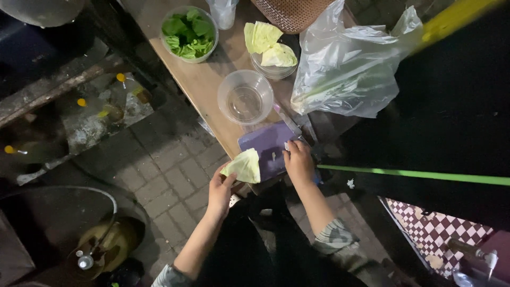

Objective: Slicing cabbage on a cutting board using a knife in a food preparation area.

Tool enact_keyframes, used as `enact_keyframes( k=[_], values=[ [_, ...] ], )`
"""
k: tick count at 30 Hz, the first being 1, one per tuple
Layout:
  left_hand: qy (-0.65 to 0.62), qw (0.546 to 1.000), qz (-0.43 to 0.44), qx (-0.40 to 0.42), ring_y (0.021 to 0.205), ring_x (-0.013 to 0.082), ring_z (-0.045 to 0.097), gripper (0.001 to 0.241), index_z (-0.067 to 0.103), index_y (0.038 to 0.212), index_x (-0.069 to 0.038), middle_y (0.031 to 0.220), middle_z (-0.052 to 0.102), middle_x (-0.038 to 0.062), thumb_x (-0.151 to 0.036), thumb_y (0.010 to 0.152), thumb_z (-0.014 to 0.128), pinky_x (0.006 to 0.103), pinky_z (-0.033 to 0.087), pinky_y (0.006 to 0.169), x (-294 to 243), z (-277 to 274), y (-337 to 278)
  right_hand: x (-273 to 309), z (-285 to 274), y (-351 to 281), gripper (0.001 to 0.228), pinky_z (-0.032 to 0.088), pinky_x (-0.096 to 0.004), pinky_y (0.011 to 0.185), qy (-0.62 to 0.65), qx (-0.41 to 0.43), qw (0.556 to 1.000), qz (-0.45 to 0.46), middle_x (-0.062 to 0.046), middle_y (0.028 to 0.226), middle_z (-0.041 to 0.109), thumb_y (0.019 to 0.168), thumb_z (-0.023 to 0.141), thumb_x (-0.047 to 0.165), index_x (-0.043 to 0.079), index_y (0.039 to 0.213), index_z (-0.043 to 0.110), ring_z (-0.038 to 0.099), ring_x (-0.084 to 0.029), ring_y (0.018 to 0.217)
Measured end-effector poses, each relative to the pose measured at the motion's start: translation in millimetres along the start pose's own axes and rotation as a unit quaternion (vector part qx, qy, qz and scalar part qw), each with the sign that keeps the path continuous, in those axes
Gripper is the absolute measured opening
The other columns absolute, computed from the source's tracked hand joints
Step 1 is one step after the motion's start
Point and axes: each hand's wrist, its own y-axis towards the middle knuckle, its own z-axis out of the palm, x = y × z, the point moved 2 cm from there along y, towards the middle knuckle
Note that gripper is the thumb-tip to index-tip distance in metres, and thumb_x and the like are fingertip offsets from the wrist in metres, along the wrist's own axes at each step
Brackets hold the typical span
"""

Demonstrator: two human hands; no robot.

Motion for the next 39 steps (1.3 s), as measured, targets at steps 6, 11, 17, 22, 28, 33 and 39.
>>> enact_keyframes(
  k=[6, 11, 17, 22, 28, 33, 39],
  values=[
    [0.014, 1.000, 0.001, -0.005, 0.123, 0.0460, 0.060, 0.052, 0.047, 0.147, 0.006, 0.138, 0.053, 0.034, -0.003, 0.098, 0.058, 0.0613, 0.053, 0.096, 5.8, 9.1, 1.2, -19.0, 17.9, -7.8, 0.006, 0.058, -0.033, 0.063, 0.030, -0.022, 0.999, -0.006, -0.004, 0.078, 0.064, 0.082, 0.076, 0.015, 0.015, 0.089, 0.074, 0.069, -0.026, 0.075],
    [0.016, 1.000, 0.014, -0.009, 0.125, 0.0475, 0.058, 0.053, 0.043, 0.149, 0.006, 0.140, 0.050, 0.036, -0.002, 0.098, 0.058, 0.0622, 0.052, 0.099, 9.3, 20.3, 5.8, -3.1, 4.4, -1.1, 0.016, 0.057, -0.031, 0.065, 0.252, 0.037, 0.953, 0.164, -0.005, 0.074, 0.073, 0.081, 0.084, 0.028, 0.014, 0.087, 0.078, 0.072, -0.023, 0.073],
    [0.021, 0.999, 0.024, -0.007, 0.126, 0.0492, 0.056, 0.054, 0.041, 0.149, 0.005, 0.141, 0.048, 0.036, -0.003, 0.099, 0.059, 0.0646, 0.050, 0.101, 16.3, 27.1, 14.7, 26.2, -14.2, 14.5, 0.024, 0.058, -0.030, 0.065, 0.331, 0.144, 0.910, 0.206, -0.008, 0.076, 0.076, 0.079, 0.085, 0.031, 0.011, 0.093, 0.080, 0.075, -0.020, 0.073],
    [-0.015, 1.000, 0.023, -0.011, 0.127, 0.0446, 0.053, 0.055, 0.041, 0.148, 0.007, 0.142, 0.046, 0.035, -0.002, 0.098, 0.060, 0.0616, 0.049, 0.102, 15.4, 31.6, 10.8, 46.8, -25.4, 12.8, 0.024, 0.059, -0.030, 0.072, 0.341, 0.199, 0.904, 0.165, -0.013, 0.093, 0.078, 0.078, 0.085, 0.018, 0.011, 0.101, 0.081, 0.076, -0.025, 0.084],
    [-0.002, 1.000, 0.014, 0.000, 0.126, 0.0470, 0.057, 0.048, 0.046, 0.145, 0.004, 0.139, 0.051, 0.034, -0.004, 0.100, 0.059, 0.0643, 0.050, 0.101, 22.7, 27.2, 18.0, 37.3, -16.4, 9.4, 0.028, 0.061, -0.034, 0.073, 0.319, 0.177, 0.918, 0.156, -0.012, 0.102, 0.076, 0.085, 0.081, 0.022, 0.015, 0.112, 0.078, 0.075, -0.027, 0.090],
    [0.019, 0.998, 0.000, 0.053, 0.120, 0.0402, 0.059, 0.049, 0.050, 0.144, 0.001, 0.135, 0.053, 0.033, 0.003, 0.096, 0.055, 0.0583, 0.053, 0.098, 20.5, 26.8, 16.0, 22.0, 15.8, 5.9, 0.037, 0.062, -0.034, 0.067, 0.448, 0.217, 0.843, 0.205, -0.017, 0.097, 0.077, 0.076, 0.087, 0.010, 0.004, 0.111, 0.077, 0.076, -0.024, 0.086],
    [0.480, 0.846, 0.178, 0.147, 0.123, 0.0438, 0.063, 0.073, 0.047, 0.151, -0.015, 0.130, 0.066, 0.024, -0.009, 0.083, 0.072, 0.0583, 0.054, 0.097, -28.7, 47.9, 13.8, 33.4, -31.1, 26.5, 0.033, 0.062, -0.034, 0.075, 0.401, 0.180, 0.893, 0.095, -0.014, 0.101, 0.078, 0.078, 0.079, -0.006, 0.008, 0.108, 0.074, 0.075, -0.028, 0.095]
  ],
)
